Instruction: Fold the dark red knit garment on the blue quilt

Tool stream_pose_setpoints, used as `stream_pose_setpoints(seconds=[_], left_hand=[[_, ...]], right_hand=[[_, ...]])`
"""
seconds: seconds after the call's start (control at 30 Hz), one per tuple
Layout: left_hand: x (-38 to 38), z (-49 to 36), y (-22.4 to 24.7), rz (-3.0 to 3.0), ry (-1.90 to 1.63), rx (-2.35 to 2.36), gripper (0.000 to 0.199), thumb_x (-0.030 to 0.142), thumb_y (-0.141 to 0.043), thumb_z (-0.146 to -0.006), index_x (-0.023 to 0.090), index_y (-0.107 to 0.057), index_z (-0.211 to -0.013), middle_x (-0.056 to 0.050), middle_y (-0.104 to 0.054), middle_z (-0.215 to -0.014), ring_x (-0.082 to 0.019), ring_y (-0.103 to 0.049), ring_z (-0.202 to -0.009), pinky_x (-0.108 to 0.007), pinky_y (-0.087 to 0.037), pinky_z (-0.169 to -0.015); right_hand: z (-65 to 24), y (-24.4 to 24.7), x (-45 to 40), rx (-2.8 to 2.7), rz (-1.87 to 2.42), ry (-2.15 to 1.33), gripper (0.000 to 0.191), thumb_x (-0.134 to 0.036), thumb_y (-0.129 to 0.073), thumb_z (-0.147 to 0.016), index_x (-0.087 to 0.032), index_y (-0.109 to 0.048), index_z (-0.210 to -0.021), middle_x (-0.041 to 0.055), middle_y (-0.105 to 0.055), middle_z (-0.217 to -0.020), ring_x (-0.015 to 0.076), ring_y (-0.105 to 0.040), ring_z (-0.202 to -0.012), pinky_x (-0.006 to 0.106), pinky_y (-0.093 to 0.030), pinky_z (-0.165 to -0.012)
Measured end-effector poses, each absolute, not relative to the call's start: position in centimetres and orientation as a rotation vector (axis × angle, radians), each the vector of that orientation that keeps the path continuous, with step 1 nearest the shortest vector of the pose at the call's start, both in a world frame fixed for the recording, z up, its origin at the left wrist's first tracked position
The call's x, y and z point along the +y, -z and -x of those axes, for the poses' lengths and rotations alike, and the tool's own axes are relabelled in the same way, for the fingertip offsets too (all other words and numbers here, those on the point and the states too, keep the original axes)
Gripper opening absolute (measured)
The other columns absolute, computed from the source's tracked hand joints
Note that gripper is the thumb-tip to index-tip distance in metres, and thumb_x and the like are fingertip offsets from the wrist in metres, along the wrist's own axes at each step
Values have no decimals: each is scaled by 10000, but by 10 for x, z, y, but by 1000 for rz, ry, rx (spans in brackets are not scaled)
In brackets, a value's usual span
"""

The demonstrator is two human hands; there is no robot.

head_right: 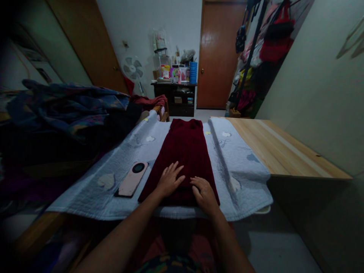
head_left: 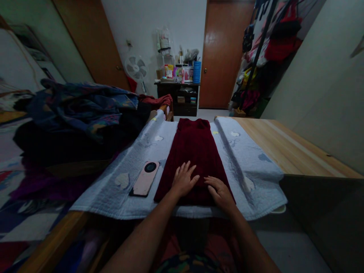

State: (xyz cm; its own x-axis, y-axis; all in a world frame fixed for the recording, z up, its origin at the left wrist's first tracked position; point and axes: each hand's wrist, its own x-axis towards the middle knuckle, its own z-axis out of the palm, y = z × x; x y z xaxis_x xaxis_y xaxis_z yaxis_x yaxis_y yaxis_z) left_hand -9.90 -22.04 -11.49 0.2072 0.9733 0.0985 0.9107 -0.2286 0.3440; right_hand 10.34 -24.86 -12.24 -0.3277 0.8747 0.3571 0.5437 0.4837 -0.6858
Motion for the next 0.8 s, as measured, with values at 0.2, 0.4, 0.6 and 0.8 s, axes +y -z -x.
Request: stream_pose_setpoints(seconds=[0.2,0.4,0.6,0.8], left_hand=[[-222,98,111,-2262,-427,1808,562,536,-367,-934,277,-383,-1432,-74,-264,-1558,-257,-222,-1430,-473,-186,-1149],[-221,99,114,-2270,-436,1810,569,547,-361,-933,279,-378,-1435,-73,-257,-1561,-259,-220,-1430,-471,-190,-1148],[-221,99,115,-2279,-446,1815,572,546,-369,-932,273,-379,-1436,-78,-262,-1558,-258,-230,-1427,-470,-187,-1150],[-223,99,112,-2291,-455,1807,578,546,-365,-933,253,-393,-1431,-90,-272,-1553,-273,-241,-1421,-474,-194,-1148]], right_hand=[[-102,119,-250,-2003,1203,-547,239,-182,-470,-845,-216,-661,-985,71,-666,-1080,214,-573,-1054,412,-441,-958],[-101,117,-252,-2026,1230,-510,241,-154,-459,-817,-225,-645,-952,66,-658,-1039,224,-566,-1017,401,-435,-922],[-100,117,-252,-2026,1221,-507,239,-142,-457,-820,-220,-633,-961,61,-650,-1043,220,-558,-1013,393,-425,-924],[-100,117,-253,-2032,1207,-508,241,-135,-457,-829,-214,-628,-978,67,-645,-1062,222,-547,-1031,401,-418,-938]])
